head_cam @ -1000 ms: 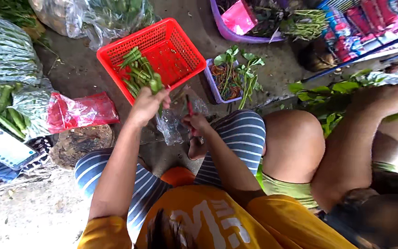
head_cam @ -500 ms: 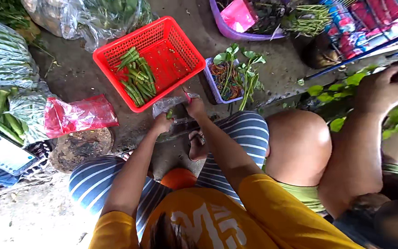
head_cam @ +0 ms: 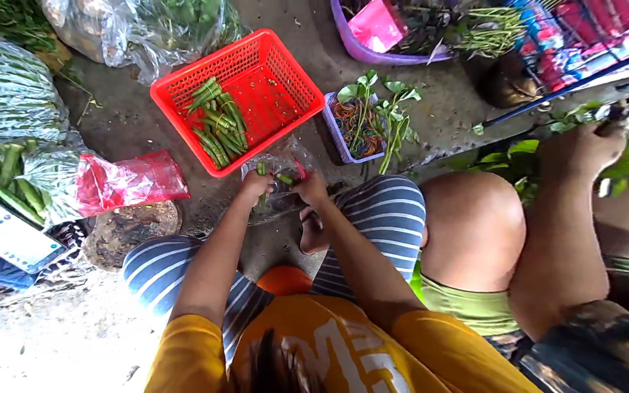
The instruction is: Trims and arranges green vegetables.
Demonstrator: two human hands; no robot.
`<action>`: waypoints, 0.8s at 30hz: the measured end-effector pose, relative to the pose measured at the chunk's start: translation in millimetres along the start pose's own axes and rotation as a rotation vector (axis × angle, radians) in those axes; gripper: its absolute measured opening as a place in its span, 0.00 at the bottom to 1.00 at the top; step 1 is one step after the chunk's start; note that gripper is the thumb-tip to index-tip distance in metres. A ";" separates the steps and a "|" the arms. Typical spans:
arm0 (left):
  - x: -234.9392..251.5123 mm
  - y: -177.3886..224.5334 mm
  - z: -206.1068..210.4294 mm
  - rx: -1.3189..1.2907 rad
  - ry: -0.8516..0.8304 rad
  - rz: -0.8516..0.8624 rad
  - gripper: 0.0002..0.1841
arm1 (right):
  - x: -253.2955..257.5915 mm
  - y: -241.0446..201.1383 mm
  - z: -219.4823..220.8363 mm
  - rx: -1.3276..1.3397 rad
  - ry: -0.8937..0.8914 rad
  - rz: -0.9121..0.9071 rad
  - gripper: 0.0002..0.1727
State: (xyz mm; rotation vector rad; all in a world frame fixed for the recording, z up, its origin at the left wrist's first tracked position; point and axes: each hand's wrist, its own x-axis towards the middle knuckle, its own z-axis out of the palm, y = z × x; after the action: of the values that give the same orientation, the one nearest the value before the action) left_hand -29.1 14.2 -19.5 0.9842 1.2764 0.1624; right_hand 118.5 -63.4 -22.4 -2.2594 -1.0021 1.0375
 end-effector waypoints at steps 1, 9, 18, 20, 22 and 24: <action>-5.6 2.3 1.0 -0.029 -0.020 -0.003 0.17 | -6.9 -0.8 -1.1 0.105 0.020 -0.053 0.19; -88.6 20.0 -0.7 0.032 -0.038 0.533 0.15 | -57.0 -34.3 -19.9 0.618 -0.075 -0.325 0.13; -125.9 25.7 -20.8 0.306 0.163 0.731 0.19 | -96.5 -38.9 -86.9 -0.048 0.143 -0.674 0.27; -124.3 25.5 -20.6 0.288 0.150 0.785 0.20 | -103.1 -35.8 -89.6 -0.105 0.193 -0.768 0.27; -124.5 25.9 -18.4 0.299 0.153 0.827 0.19 | -106.4 -33.5 -89.5 -0.125 0.232 -0.813 0.28; -124.6 24.2 -16.9 0.324 0.181 0.869 0.18 | -105.8 -32.5 -87.9 -0.131 0.253 -0.830 0.27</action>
State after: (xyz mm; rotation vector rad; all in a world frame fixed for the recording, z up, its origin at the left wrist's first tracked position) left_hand -75.9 -37.5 88.0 1.7971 0.9714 0.7433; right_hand 126.0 -133.2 100.3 -1.7014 -1.6961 0.3257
